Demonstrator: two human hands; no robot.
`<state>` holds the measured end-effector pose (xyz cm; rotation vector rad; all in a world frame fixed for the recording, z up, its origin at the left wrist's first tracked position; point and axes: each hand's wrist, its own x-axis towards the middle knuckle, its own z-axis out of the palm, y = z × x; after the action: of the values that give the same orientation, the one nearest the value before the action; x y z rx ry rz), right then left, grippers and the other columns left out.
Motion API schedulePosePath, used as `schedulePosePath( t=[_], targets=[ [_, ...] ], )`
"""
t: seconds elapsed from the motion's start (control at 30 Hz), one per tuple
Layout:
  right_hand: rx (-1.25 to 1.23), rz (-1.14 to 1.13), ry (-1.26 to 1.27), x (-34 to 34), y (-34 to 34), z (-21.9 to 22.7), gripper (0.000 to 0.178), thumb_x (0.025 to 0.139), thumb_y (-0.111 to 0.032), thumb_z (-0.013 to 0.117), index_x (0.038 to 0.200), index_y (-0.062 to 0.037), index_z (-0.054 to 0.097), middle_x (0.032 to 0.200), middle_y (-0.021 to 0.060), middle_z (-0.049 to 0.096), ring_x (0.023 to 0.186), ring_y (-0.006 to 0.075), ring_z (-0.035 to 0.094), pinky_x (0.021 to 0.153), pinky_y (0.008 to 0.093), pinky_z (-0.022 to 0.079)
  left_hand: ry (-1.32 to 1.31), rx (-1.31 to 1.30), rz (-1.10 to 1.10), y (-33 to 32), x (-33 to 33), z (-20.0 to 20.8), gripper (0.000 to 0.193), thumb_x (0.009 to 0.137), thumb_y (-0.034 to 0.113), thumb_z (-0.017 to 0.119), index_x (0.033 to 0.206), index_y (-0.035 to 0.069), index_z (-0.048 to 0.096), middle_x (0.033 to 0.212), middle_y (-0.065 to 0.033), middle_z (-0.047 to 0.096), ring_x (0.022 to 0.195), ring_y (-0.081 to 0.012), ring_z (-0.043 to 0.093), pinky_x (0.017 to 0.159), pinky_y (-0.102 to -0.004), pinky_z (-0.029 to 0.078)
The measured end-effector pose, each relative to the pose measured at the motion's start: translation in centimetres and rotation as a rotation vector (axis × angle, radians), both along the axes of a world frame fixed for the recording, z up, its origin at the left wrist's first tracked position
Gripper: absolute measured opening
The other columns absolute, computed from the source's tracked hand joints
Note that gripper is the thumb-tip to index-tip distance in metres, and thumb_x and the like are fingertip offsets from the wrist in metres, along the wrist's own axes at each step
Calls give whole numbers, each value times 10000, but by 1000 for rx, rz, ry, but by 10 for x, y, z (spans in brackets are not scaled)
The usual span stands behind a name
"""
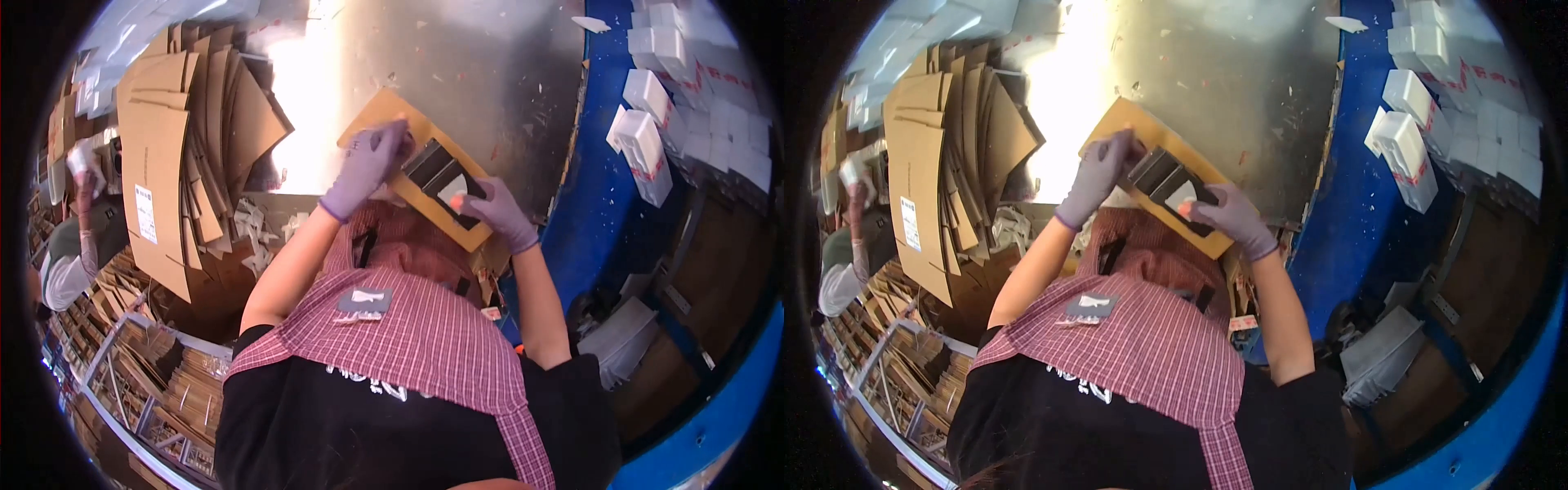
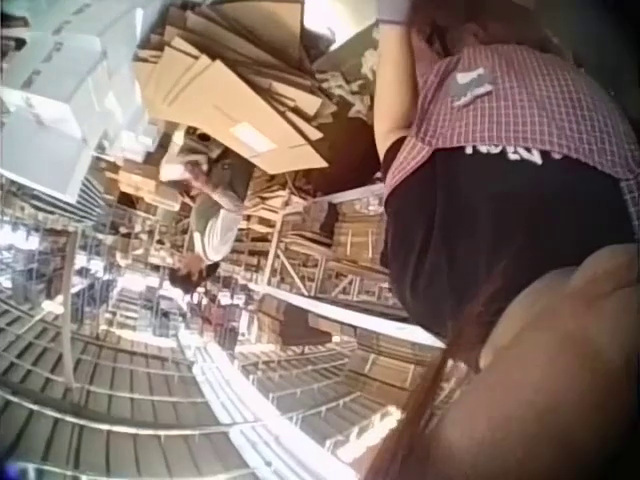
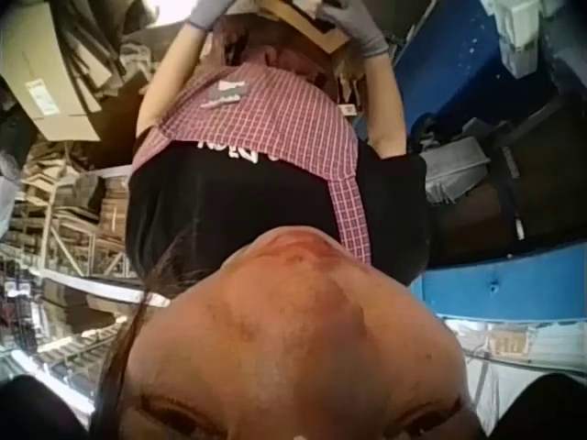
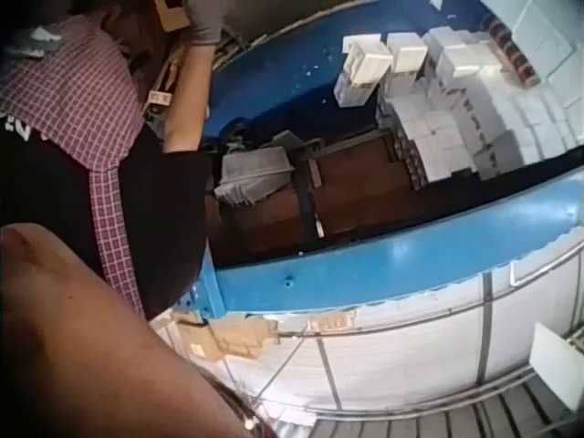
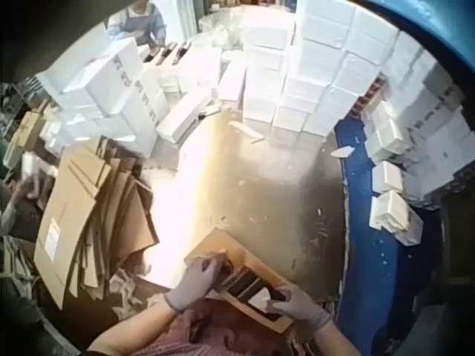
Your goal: Assembling cardboard boxes and filling them with white foam-packaged items in an industrial environment.
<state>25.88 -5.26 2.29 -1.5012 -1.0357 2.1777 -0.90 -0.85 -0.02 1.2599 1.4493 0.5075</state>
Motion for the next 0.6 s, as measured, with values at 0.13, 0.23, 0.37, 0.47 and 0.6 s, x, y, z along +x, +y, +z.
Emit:
schedulePosePath(
  t=[0.13, 0.23, 0.37, 0.47, 0.6],
  targets=[
    [-51, 233, -73, -14, 15, 28, 428, 831, -351, 731, 999, 40, 687, 797, 4, 658, 741, 76, 627, 666, 230, 502, -397, 198, -68, -52, -12, 14, 338, 975, 145, 571, 1292, 31, 540, 1079, -137, 657, 879, -208, 644, 827, -357, 531],
    [-118, 253, -95, -29, 24, 44, 440, 831, -383, 730, 946, 39, 695, 756, -8, 640, 724, 67, 605, 660, 225, 481, -356, 513, -95, -66, -19, 1, 288, 967, 127, 564, 1240, 35, 578, 991, -98, 675, 782, -162, 642, 762, -321, 535],
    [-78, 246, -233, -34, 10, 44, 417, 839, -379, 734, 878, 34, 694, 743, -19, 626, 683, 59, 567, 627, 230, 444, -79, 46, 262, -16, -72, -18, 224, 951, 171, 613, 1136, 59, 672, 929, -61, 684, 847, -152, 657, 753, -296, 520],
    [27, 88, -284, -36, -1, 44, 410, 848, -375, 738, 815, 30, 686, 712, -35, 592, 642, 53, 514, 586, 239, 396, 361, 196, 154, 30, -124, -62, 312, 943, 352, 586, 1064, 80, 679, 1021, -146, 683, 947, -249, 678, 822, -361, 527],
    [76, 131, -407, -42, -8, 38, 438, 848, -395, 740, 751, 21, 641, 647, -43, 519, 607, 59, 444, 543, 262, 339, 852, 239, -145, 40, -91, -88, 479, 935, 463, 575, 1299, 152, 571, 1191, -159, 669, 1072, -324, 660, 913, -401, 513]
  ],
)
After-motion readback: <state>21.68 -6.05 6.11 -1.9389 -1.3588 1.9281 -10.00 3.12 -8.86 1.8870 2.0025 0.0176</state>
